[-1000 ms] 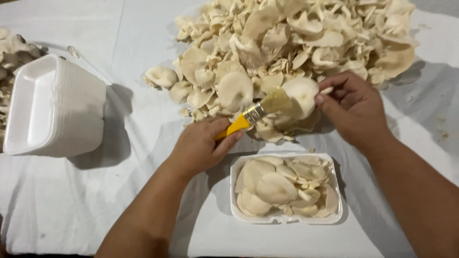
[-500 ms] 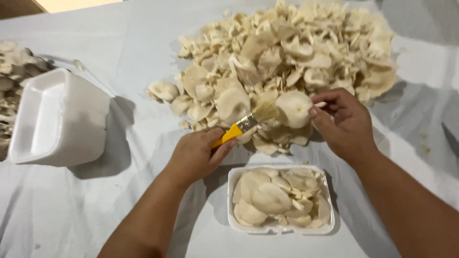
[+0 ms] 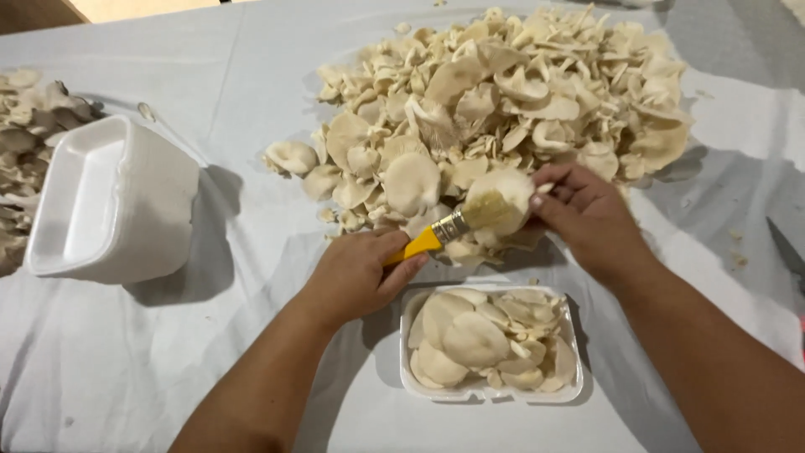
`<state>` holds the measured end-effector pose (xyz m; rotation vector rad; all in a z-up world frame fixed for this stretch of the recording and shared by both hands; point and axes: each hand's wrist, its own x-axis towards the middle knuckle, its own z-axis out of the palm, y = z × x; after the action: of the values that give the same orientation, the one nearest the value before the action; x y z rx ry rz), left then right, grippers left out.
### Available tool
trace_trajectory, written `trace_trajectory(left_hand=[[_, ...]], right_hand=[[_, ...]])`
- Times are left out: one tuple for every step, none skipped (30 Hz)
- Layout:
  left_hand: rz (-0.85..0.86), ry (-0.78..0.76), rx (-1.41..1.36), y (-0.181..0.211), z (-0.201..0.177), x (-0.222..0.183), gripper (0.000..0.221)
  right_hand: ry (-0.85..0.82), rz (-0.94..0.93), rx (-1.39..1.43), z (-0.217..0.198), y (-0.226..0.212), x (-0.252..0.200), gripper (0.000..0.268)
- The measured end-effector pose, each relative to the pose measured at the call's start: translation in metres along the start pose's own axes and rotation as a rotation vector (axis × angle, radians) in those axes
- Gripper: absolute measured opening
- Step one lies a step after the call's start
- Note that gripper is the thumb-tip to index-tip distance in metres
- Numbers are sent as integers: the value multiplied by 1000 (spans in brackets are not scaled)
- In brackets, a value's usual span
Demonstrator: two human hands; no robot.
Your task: The person picks up oyster mushrooms from a pile on a table, uses a yellow brush to clean the caps and gills, and places the cleaned mushrooms into a white styrofoam container. The process is repeated for multiple mushrooms.
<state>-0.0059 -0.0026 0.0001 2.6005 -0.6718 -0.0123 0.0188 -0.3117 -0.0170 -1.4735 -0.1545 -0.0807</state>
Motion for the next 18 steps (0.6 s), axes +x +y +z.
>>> trace_trajectory(left_hand=[[28, 0, 2, 0, 1, 0, 36], [57, 1, 4, 0, 1, 1, 37], [63, 6, 6, 1, 1, 1, 37], [55, -8, -4, 1, 1, 2, 36], [46, -22, -15, 1, 2, 2, 36], [45, -25, -19, 1, 1, 2, 36], [52, -27, -10, 0, 0, 1, 36], [65, -32, -4, 1, 0, 2, 36], [70, -37, -10, 2, 1, 0, 36], [61, -43, -5, 2, 0, 1, 35], [52, -48, -1, 3, -2, 1, 34], [62, -43, 4, 1, -4, 1, 34], [38, -57, 3, 0, -5, 1, 34], [16, -72, -3, -1, -4, 1, 33], [27, -68, -3, -3, -5, 5, 33], [2, -56, -2, -5, -4, 4, 34], [-23, -44, 0, -7, -3, 4, 35], [-25, -41, 0, -9, -2, 5, 35]], right_hand=[[-26, 41, 11, 3, -4, -1, 26], [-53, 81, 21, 6, -8, -2, 28], [-51, 73, 19, 6, -8, -1, 28], [-66, 111, 20, 5, -6, 0, 27], [-81, 149, 20, 4, -4, 2, 26], [-80, 155, 19, 6, -4, 2, 26], [-101, 176, 11, 7, -3, 2, 25], [-116, 196, 1, 6, -4, 0, 25], [-109, 202, -2, 6, 1, 0, 25], [-115, 216, 34, 6, 4, 1, 24], [-120, 230, 71, 6, 7, 1, 24], [-116, 219, 69, 7, -1, 2, 24], [-86, 207, 83, 8, -8, 1, 25], [-52, 198, 93, 7, -15, 0, 26], [-45, 189, 88, -4, -22, 6, 26], [21, 201, 98, -15, -25, 8, 23], [88, 213, 107, -25, -29, 9, 21], [85, 212, 106, -32, -32, 16, 21]])
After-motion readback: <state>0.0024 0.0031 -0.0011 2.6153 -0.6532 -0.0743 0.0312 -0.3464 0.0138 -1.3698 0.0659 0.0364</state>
